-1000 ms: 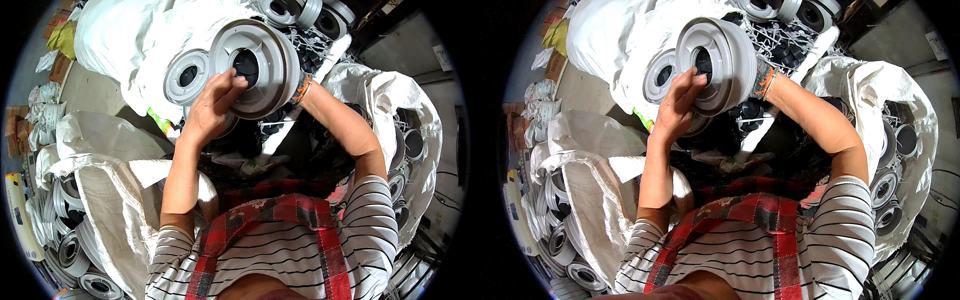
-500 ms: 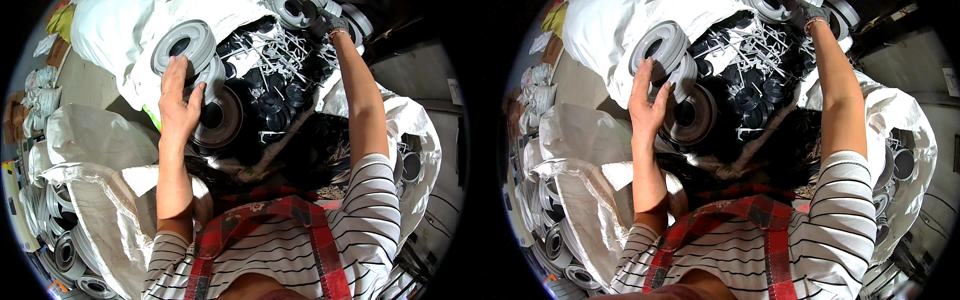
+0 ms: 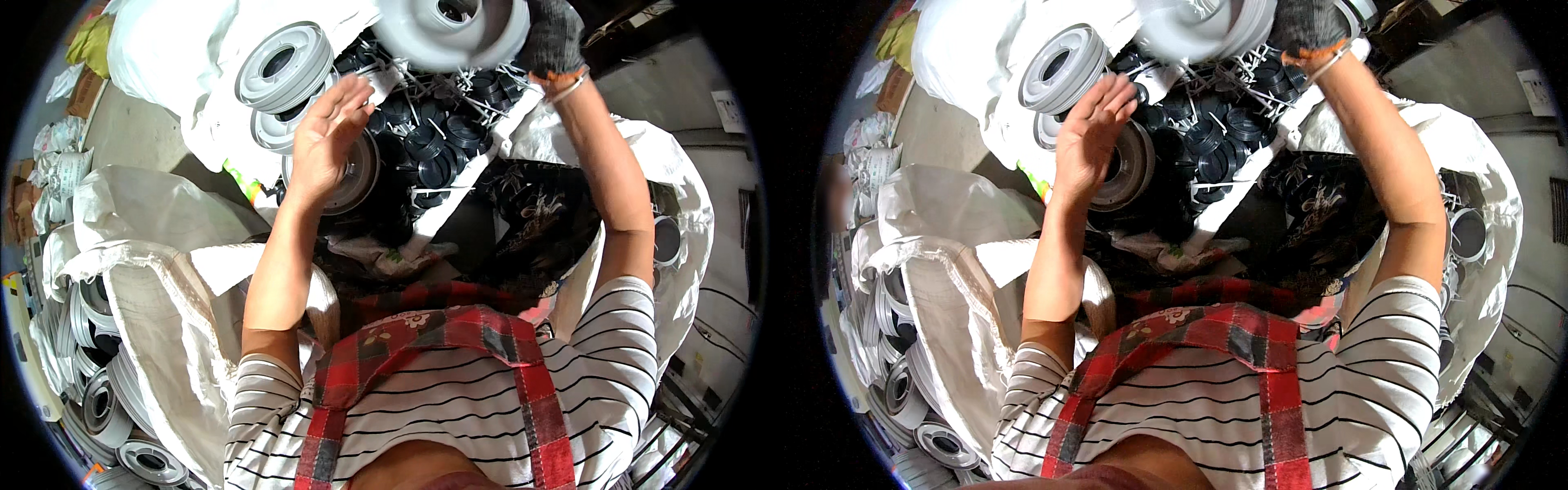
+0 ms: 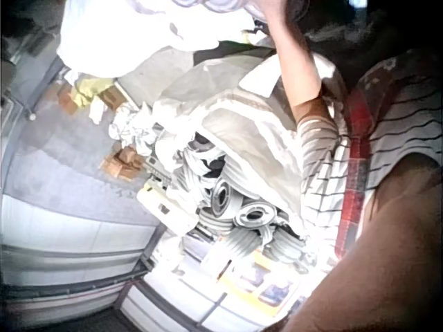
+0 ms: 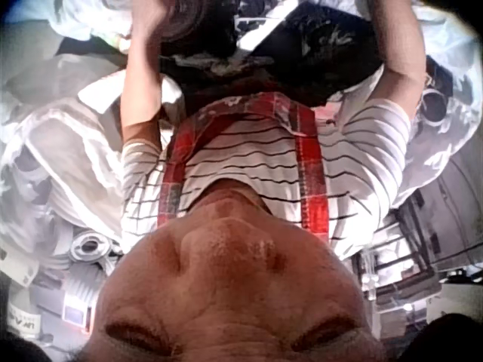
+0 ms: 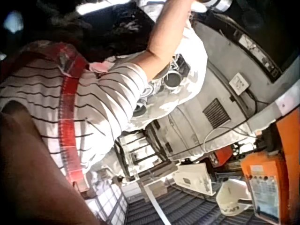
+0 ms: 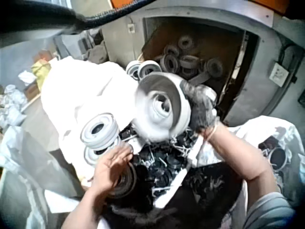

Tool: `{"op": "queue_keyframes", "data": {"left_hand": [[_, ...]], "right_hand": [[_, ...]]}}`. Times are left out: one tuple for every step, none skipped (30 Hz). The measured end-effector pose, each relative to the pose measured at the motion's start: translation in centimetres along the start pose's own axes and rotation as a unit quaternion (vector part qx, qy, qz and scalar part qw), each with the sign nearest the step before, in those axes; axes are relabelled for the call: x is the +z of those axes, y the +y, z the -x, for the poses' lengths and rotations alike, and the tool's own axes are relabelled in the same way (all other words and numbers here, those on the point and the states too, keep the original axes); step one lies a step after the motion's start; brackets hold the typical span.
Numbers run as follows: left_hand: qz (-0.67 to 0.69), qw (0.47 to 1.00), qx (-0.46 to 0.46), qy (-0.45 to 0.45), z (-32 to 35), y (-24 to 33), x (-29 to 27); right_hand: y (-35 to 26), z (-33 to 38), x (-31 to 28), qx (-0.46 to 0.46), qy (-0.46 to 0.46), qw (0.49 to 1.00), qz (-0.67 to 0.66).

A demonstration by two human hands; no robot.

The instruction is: The person sorts gray and black circular plastic parts from a large white sack. They pick up individual parts, inspect them, and place them into a pile on top of the sack. The person wears gloves and handles the parts one by one throughout the video.

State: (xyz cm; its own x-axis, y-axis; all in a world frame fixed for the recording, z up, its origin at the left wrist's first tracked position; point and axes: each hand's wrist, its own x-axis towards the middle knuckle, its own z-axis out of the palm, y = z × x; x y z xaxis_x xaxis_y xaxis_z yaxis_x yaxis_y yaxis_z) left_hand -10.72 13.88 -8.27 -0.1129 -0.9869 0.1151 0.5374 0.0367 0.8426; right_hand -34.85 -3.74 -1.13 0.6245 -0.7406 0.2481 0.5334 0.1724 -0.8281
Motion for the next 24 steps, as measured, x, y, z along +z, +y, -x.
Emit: {"op": "queue_keyframes", "data": {"left_hand": [[0.187,0.974,0.008,-0.128,-1.0,-0.2,0.0],[0.162,0.984,0.005,-0.075,-0.1,-0.3,0.5],[0.137,0.99,-0.004,-0.023,0.3,0.8,3.1],[0.24,0.969,-0.037,-0.039,0.6,1.5,3.8],[0.213,0.976,-0.028,-0.016,1.2,2.1,3.2],[0.19,0.982,-0.021,0.005,1.8,2.4,2.2],[0.162,0.985,-0.024,0.055,2.1,2.4,1.7],[0.133,0.985,-0.027,0.105,2.3,2.2,1.1],[0.096,0.989,-0.025,0.111,2.2,1.7,0.2],[0.054,0.987,-0.055,0.144,2.2,1.6,0.5],[0.05,0.982,-0.074,0.164,2.1,1.4,0.5],[0.046,0.978,-0.094,0.182,1.9,1.1,0.6],[0.059,0.977,-0.104,0.179,1.8,1.5,1.3],[0.045,0.977,-0.105,0.179,1.6,1.5,1.5],[0.029,0.977,-0.102,0.187,1.8,1.7,1.3],[0.016,0.975,-0.101,0.196,2.0,1.7,1.2],[-0.02,0.981,-0.094,0.17,2.0,1.8,0.9],[-0.028,0.979,-0.087,0.181,2.2,1.9,0.9],[-0.032,0.979,-0.082,0.186,2.1,1.9,1.4],[-0.039,0.977,-0.078,0.193,2.1,1.9,1.7],[-0.027,0.978,-0.078,0.192,1.9,1.8,1.8],[-0.013,0.981,-0.08,0.177,1.8,1.8,2.1],[0.001,0.983,-0.082,0.162,1.7,1.9,2.4],[0.013,0.986,-0.086,0.145,1.7,2.0,2.7]], "right_hand": [[0.6,1.1,0.2,0.058,-0.07,0.99,-0.111],[1.2,2.3,0.6,0.116,-0.141,0.958,-0.219],[3.6,3.0,0.7,0.046,-0.059,0.987,-0.142],[6.1,3.6,1.1,-0.01,0.034,0.999,-0.039],[8.8,3.9,1.8,-0.041,0.127,0.989,0.059],[9.0,3.4,1.6,0.01,0.074,0.939,0.334],[9.2,2.9,1.4,0.027,0.006,0.812,0.583],[8.5,2.8,0.8,0.116,-0.145,0.524,0.831],[9.4,4.2,0.2,0.149,-0.126,0.551,0.811],[10.6,6.1,-1.1,0.186,-0.102,0.576,0.789],[11.3,6.6,-1.7,0.226,-0.191,0.49,0.82],[12.0,6.8,-2.4,0.262,-0.274,0.396,0.837],[13.1,7.2,-2.8,0.252,-0.262,0.403,0.84],[13.6,7.3,-3.7,0.249,-0.215,0.421,0.845],[13.7,6.8,-2.7,0.241,-0.175,0.439,0.848],[13.5,6.4,-1.8,0.234,-0.136,0.455,0.848],[12.8,5.8,-1.0,0.18,-0.108,0.51,0.834],[11.4,5.0,1.4,0.126,-0.068,0.566,0.812],[10.8,5.6,2.5,-0.047,0.031,0.653,0.755],[9.3,5.2,4.1,-0.083,0.013,0.696,0.713],[8.6,5.2,5.0,-0.117,-0.018,0.733,0.67],[8.2,5.4,5.5,-0.149,-0.043,0.765,0.625],[8.3,5.5,6.1,-0.123,-0.063,0.778,0.613],[8.6,5.6,6.8,-0.097,-0.079,0.791,0.599]]}}
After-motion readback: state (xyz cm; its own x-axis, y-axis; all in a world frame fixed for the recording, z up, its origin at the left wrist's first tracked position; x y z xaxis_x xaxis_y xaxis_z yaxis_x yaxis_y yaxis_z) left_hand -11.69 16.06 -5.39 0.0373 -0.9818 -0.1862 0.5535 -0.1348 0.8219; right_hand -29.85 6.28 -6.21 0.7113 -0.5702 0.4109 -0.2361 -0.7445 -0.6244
